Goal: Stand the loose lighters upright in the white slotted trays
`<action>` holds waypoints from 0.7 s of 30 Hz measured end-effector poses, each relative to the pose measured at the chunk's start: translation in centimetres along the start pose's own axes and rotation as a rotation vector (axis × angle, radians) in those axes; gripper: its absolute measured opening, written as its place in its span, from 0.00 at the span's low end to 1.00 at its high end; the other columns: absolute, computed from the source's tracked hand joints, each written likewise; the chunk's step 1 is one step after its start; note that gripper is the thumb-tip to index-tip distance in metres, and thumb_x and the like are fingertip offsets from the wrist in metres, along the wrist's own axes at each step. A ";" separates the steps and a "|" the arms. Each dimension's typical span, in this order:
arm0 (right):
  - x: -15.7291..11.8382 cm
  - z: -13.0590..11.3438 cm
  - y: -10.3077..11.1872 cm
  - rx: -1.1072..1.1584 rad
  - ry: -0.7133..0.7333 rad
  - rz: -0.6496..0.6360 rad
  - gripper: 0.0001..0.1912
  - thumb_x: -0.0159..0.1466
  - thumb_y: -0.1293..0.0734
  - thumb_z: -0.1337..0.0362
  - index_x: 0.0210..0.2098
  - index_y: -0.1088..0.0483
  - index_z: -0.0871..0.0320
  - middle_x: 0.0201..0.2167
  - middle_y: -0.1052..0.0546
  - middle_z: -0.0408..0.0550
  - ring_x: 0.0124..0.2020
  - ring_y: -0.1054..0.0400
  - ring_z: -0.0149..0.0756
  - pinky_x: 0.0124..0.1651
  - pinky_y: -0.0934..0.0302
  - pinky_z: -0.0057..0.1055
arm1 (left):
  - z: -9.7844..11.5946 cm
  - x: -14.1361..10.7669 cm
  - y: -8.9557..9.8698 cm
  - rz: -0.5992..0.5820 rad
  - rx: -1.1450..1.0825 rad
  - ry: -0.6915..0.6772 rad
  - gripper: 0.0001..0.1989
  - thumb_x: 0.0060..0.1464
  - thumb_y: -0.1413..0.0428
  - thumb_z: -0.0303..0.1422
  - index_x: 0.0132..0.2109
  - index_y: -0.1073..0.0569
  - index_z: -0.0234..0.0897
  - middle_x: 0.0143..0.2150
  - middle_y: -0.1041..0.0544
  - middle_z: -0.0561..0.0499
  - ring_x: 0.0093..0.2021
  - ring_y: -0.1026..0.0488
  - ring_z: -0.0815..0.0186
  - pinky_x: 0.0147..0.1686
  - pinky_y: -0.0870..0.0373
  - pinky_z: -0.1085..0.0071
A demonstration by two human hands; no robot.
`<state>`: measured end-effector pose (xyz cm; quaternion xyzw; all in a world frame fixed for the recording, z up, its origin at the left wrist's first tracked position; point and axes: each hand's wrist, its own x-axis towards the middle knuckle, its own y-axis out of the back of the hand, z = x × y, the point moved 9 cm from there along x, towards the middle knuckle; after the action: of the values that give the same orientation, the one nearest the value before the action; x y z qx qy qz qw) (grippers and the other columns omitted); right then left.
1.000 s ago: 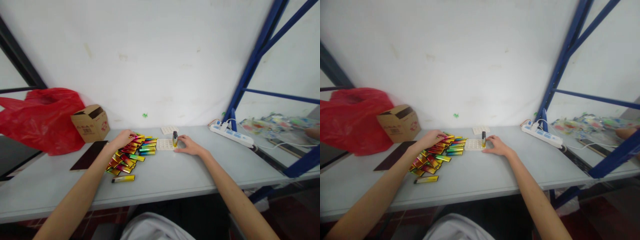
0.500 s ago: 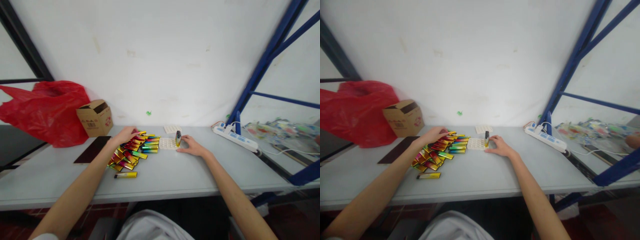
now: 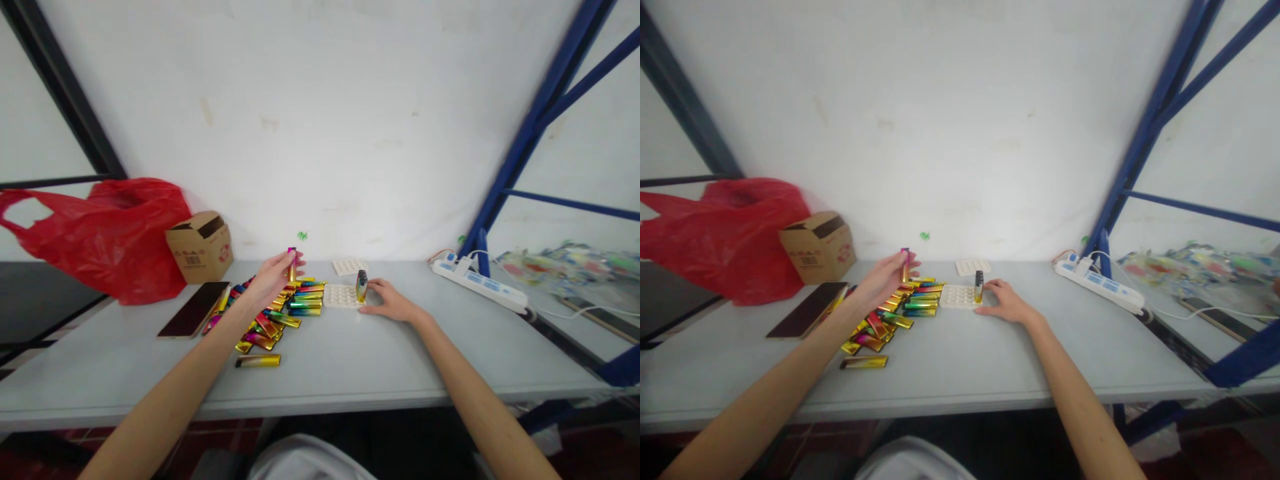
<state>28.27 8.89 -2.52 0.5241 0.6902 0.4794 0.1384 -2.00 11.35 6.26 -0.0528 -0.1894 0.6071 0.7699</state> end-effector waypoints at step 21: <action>0.0 0.0 0.1 -0.005 0.005 0.017 0.39 0.58 0.22 0.41 0.60 0.26 0.58 0.61 0.27 0.62 0.63 0.31 0.57 0.70 0.39 0.56 | -3.4 -2.8 -5.3 -0.142 0.544 -0.027 0.26 0.56 0.39 0.56 0.28 0.36 0.39 0.23 0.44 0.59 0.22 0.48 0.72 0.21 0.54 0.72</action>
<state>28.29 8.91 -2.46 0.5284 0.6848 0.4837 0.1338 3.55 7.79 4.17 0.1773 -0.0330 0.5809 0.7938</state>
